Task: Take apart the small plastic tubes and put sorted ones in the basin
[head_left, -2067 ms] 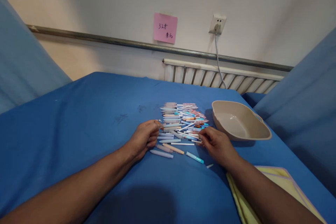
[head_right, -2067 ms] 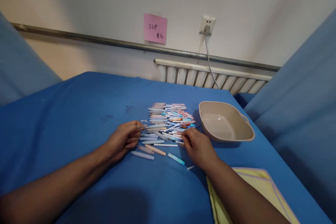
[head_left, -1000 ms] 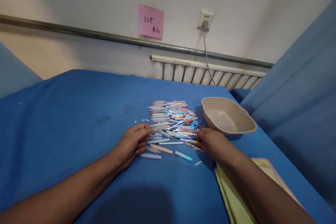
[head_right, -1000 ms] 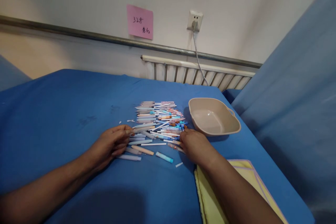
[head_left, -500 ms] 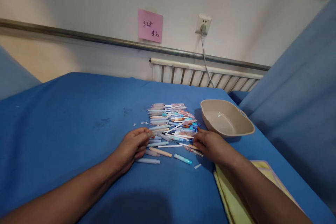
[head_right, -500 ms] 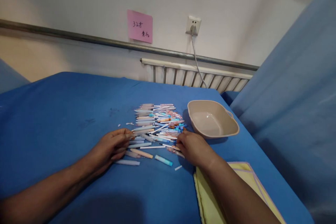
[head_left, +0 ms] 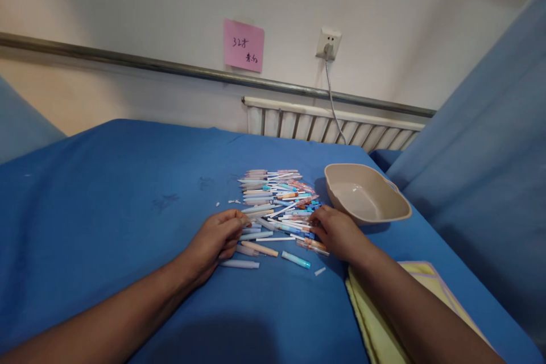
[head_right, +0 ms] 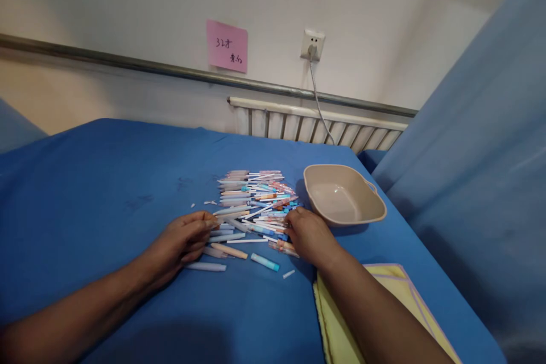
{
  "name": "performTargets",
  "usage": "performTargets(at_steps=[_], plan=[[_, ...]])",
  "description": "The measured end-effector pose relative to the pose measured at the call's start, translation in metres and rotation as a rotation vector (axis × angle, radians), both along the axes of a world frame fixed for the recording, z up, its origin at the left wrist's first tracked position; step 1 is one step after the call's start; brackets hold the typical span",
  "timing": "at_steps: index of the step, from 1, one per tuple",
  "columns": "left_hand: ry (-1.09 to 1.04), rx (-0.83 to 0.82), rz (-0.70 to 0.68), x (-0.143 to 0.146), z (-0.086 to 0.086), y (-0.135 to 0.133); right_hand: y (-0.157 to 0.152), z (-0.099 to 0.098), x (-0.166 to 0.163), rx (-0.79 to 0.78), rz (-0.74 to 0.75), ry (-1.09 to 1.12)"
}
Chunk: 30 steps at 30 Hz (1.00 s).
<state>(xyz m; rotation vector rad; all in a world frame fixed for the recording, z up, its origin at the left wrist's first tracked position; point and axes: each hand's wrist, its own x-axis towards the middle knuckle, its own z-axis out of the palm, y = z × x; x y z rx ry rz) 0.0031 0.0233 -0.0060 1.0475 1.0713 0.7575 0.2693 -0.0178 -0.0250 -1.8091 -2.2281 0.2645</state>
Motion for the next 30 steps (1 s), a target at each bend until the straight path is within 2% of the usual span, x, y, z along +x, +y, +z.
performTargets(at_steps=[7, 10, 12, 14, 18, 21, 24, 26, 28, 30], plan=[[0.000, -0.003, 0.013, 0.001, 0.001, -0.002, 0.000, -0.003, 0.001, 0.013, 0.023, 0.036], [0.004, 0.005, 0.010, 0.001, 0.002, -0.002, 0.002, -0.004, 0.001, 0.058, 0.025, 0.134], [0.007, 0.004, 0.006, 0.001, 0.001, -0.002, 0.003, -0.004, -0.001, 0.070, -0.010, 0.312], [0.007, -0.002, -0.004, 0.001, 0.000, -0.003, 0.002, -0.003, -0.004, -0.006, -0.039, 0.619], [0.003, -0.001, -0.051, 0.005, 0.000, -0.009, -0.004, 0.001, -0.014, -0.356, -0.021, 1.276], [0.010, -0.005, -0.094, 0.010, 0.001, -0.016, -0.011, 0.002, -0.024, -0.517, 0.017, 1.460], [0.018, -0.012, -0.119, 0.014, 0.002, -0.021, -0.015, 0.002, -0.032, -0.582, 0.069, 1.469], [0.022, -0.011, -0.118, 0.014, 0.003, -0.022, -0.016, 0.000, -0.033, -0.568, 0.078, 1.404], [0.029, -0.008, -0.114, 0.014, 0.004, -0.022, -0.015, -0.002, -0.031, -0.446, 0.076, 1.238], [0.038, -0.002, -0.110, 0.014, 0.004, -0.022, -0.015, -0.003, -0.026, -0.244, 0.092, 0.926]])
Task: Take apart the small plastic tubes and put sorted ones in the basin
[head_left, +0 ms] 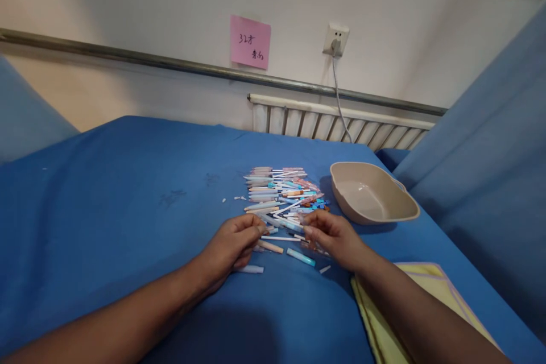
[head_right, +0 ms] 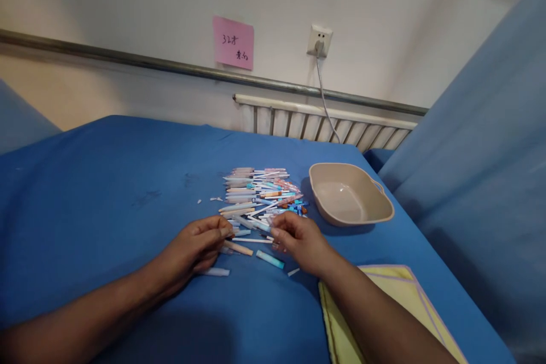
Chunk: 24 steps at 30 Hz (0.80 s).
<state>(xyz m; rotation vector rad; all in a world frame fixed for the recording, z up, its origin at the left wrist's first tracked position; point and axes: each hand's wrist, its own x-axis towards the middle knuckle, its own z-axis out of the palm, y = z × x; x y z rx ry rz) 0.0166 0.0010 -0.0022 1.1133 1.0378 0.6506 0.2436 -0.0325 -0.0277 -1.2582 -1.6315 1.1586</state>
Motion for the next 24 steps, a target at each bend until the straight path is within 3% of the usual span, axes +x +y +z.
performTargets(at_steps=[3, 6, 12, 18, 24], plan=[[0.005, 0.010, 0.004, -0.001, -0.001, 0.000, 0.001, 0.002, 0.008, 0.271, 0.015, -0.517], [0.010, 0.021, 0.002, -0.002, -0.003, 0.001, 0.005, 0.005, 0.014, 0.382, 0.025, -0.747], [0.020, 0.026, -0.013, -0.002, -0.004, 0.003, 0.022, 0.001, 0.019, 0.426, -0.129, -0.850], [0.022, 0.031, -0.017, -0.002, -0.005, 0.004, 0.030, -0.004, 0.013, 0.352, -0.082, -0.910], [0.015, 0.030, -0.006, -0.001, -0.006, 0.006, 0.035, -0.008, 0.018, 0.343, -0.072, -0.834]])
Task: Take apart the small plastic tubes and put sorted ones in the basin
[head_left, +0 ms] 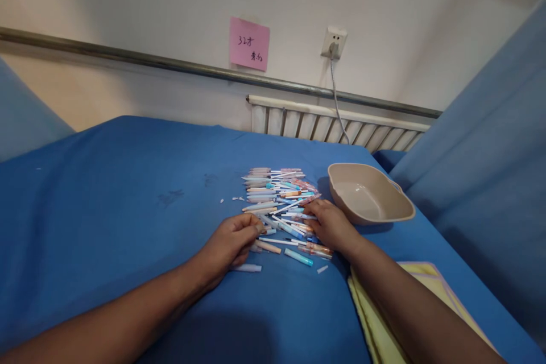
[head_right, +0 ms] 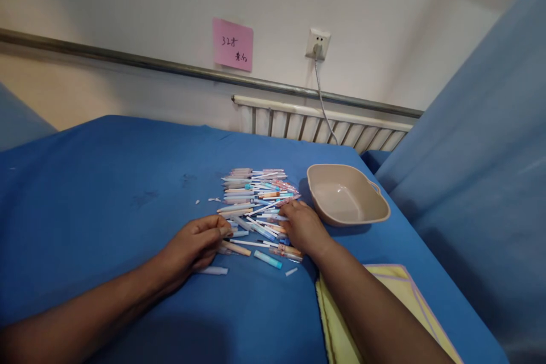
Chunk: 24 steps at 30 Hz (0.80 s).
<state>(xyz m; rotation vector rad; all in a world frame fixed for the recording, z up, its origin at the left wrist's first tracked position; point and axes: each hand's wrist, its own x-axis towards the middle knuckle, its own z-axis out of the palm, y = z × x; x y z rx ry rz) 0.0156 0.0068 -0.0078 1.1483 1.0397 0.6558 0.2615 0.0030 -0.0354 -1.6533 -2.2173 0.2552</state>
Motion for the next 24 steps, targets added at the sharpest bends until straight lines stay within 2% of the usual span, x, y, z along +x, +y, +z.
performTargets(at_steps=[2, 5, 9, 13, 17, 24], plan=[[-0.002, -0.001, 0.005, 0.000, 0.000, 0.000, -0.001, 0.000, 0.000, 0.046, 0.004, 0.073], [-0.009, -0.009, -0.001, 0.000, 0.000, -0.002, -0.010, 0.005, -0.009, 0.093, 0.018, 0.296], [-0.025, 0.015, -0.034, 0.000, 0.001, -0.007, -0.035, 0.015, -0.033, -0.071, 0.099, 0.495], [0.009, 0.066, -0.057, 0.001, 0.002, -0.011, -0.050, 0.023, -0.047, -0.068, 0.187, 0.426], [0.110, 0.118, -0.121, 0.000, 0.006, -0.012, -0.051, 0.022, -0.046, -0.032, 0.215, 0.332], [0.251, 0.342, -0.147, -0.001, 0.008, -0.011, -0.053, 0.019, -0.043, -0.006, 0.223, 0.347]])
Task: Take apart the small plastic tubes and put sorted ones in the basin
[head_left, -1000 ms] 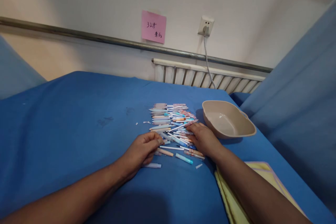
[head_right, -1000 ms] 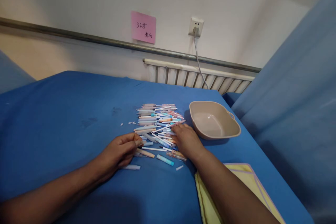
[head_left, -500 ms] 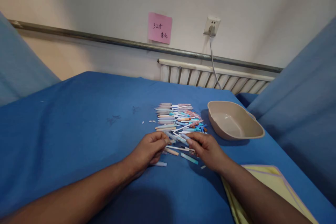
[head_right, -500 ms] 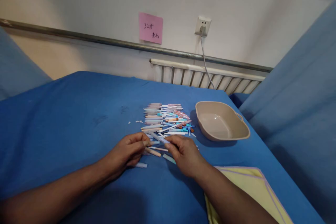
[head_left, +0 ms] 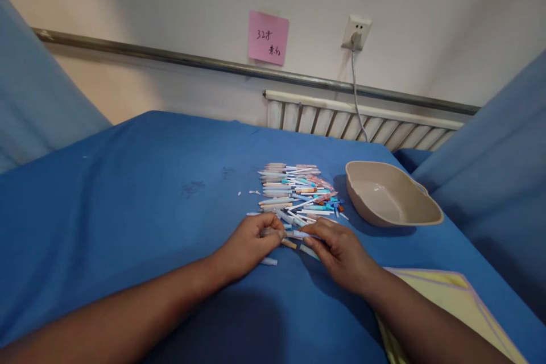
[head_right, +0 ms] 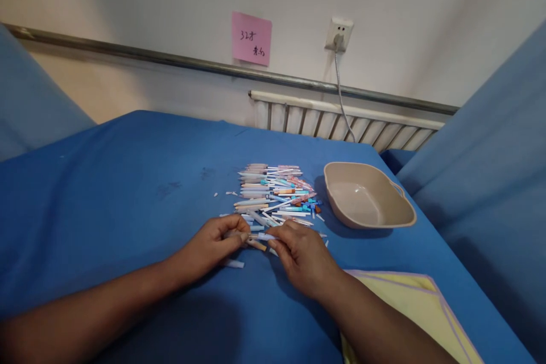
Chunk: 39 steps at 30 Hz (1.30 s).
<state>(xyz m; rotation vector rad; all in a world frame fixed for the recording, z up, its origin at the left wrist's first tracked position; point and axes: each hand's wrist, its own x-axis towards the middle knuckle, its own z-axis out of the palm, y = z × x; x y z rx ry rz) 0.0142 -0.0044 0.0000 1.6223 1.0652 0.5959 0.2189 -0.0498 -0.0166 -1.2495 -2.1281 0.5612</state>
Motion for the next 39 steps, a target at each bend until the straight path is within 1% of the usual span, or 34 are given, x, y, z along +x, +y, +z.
performTargets(at_steps=[7, 11, 15, 20, 22, 29, 31, 35, 39], plan=[[0.089, 0.103, -0.057, 0.001, -0.006, -0.003, -0.002, 0.001, -0.004, -0.017, 0.032, -0.107], [0.165, 0.194, -0.104, 0.001, -0.004, -0.005, -0.003, 0.002, -0.007, -0.053, 0.036, -0.148], [0.206, 0.277, -0.160, -0.001, 0.000, -0.006, -0.004, 0.003, -0.007, -0.095, 0.025, -0.085], [0.217, 0.310, -0.211, -0.002, 0.001, -0.008, -0.003, 0.000, -0.005, -0.276, 0.030, 0.067], [0.237, 0.303, -0.208, -0.002, 0.000, -0.008, -0.002, -0.001, -0.005, -0.309, 0.033, 0.078], [0.231, 0.262, -0.168, -0.006, 0.000, 0.000, 0.002, 0.003, 0.003, -0.194, 0.002, -0.002], [0.217, 0.246, -0.147, -0.009, 0.000, 0.003, 0.006, 0.001, 0.012, -0.153, -0.041, -0.044], [0.217, 0.250, -0.123, -0.011, 0.000, 0.006, 0.019, -0.006, 0.035, -0.050, -0.172, -0.190], [0.214, 0.240, -0.124, -0.009, 0.001, 0.006, 0.030, -0.014, 0.051, -0.012, -0.232, -0.280]])
